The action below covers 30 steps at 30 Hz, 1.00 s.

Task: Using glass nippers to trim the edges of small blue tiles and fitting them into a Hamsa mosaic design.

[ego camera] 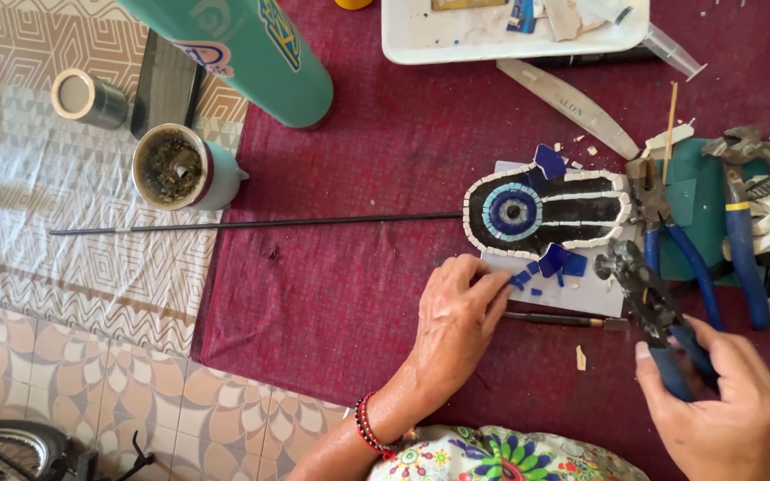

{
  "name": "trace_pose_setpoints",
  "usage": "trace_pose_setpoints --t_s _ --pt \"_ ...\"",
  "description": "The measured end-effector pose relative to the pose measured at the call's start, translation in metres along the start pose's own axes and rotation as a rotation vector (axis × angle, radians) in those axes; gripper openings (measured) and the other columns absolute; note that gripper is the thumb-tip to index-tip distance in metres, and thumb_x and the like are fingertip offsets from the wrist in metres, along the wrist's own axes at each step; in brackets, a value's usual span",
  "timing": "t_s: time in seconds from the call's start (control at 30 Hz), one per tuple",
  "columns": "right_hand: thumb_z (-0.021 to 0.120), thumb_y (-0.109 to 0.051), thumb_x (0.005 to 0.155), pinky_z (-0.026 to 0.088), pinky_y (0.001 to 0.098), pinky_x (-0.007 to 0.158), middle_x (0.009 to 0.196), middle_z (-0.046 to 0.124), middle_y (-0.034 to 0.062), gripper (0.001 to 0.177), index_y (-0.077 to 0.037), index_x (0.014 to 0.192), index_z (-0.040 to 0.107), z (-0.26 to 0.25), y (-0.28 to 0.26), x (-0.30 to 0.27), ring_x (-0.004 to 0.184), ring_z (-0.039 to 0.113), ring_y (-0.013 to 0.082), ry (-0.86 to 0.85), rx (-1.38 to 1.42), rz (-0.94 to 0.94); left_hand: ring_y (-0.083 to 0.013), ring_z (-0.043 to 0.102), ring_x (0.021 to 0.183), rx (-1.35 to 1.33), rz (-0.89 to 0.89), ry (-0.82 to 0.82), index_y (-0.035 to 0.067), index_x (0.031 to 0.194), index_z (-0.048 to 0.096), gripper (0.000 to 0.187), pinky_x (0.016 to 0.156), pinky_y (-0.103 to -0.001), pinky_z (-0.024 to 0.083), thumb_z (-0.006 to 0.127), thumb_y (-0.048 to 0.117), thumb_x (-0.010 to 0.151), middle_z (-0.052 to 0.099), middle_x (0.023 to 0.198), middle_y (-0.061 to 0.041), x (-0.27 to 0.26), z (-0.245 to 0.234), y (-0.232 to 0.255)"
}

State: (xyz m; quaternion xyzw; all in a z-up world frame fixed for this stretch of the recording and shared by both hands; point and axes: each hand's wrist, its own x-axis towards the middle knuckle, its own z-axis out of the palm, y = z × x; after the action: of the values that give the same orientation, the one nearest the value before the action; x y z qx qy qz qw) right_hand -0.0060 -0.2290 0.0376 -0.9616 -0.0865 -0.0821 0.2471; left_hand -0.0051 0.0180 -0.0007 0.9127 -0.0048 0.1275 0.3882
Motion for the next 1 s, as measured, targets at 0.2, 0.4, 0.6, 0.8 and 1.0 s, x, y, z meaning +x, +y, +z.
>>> trace_pose_setpoints --t_s 0.2,0.4,0.6,0.8,1.0 --pt "0.076 -0.023 0.086 0.034 0.0324 0.057 0.061 0.053 0.0059 0.019 -0.013 0.100 0.083 0.006 0.016 0.010 0.056 0.043 0.0209 -0.623 0.272 0.521 -0.0262 0.059 0.084 -0.035 0.148 0.147 0.005 0.106 0.068 0.012 0.074 -0.039 0.047 0.074 0.011 0.099 0.061 0.099 -0.007 0.003 -0.002 -0.011" --pt "0.067 -0.007 0.089 0.048 0.0375 0.074 0.090 0.068 0.0126 0.021 -0.004 0.109 0.076 0.013 -0.008 0.019 0.078 0.060 0.0250 -0.897 0.578 0.802 -0.0253 0.059 0.080 -0.142 0.284 0.224 0.002 0.113 0.065 0.016 0.073 -0.038 0.047 0.075 0.007 0.101 0.062 0.101 -0.009 0.014 -0.021 0.003" --pt "0.059 -0.002 0.092 0.051 0.0408 0.092 0.098 0.064 0.0157 0.038 -0.002 0.128 0.072 0.015 -0.008 0.015 0.086 0.063 0.0303 -0.982 0.756 0.917 -0.0271 0.058 0.079 -0.142 0.294 0.178 0.002 0.111 0.066 0.013 0.074 -0.040 0.049 0.073 0.007 0.101 0.062 0.100 -0.011 0.019 -0.025 0.008" --pt "0.062 -0.001 0.088 0.060 0.0394 0.091 0.096 0.065 0.0127 0.041 -0.002 0.128 0.071 0.021 0.004 0.013 0.090 0.065 0.0234 -1.005 0.840 0.761 -0.0269 0.060 0.082 -0.160 0.252 0.171 0.002 0.109 0.067 0.013 0.076 -0.039 0.051 0.074 0.007 0.100 0.063 0.101 -0.010 0.020 -0.022 0.006" --pt "0.062 -0.001 0.087 0.059 0.0372 0.096 0.096 0.061 0.0112 0.038 -0.004 0.125 0.069 0.020 -0.004 0.020 0.093 0.063 0.0204 -1.076 0.796 0.765 -0.0286 0.060 0.084 -0.182 0.232 0.128 0.002 0.111 0.066 0.014 0.078 -0.041 0.050 0.072 0.008 0.101 0.064 0.102 -0.011 0.022 -0.022 0.003"
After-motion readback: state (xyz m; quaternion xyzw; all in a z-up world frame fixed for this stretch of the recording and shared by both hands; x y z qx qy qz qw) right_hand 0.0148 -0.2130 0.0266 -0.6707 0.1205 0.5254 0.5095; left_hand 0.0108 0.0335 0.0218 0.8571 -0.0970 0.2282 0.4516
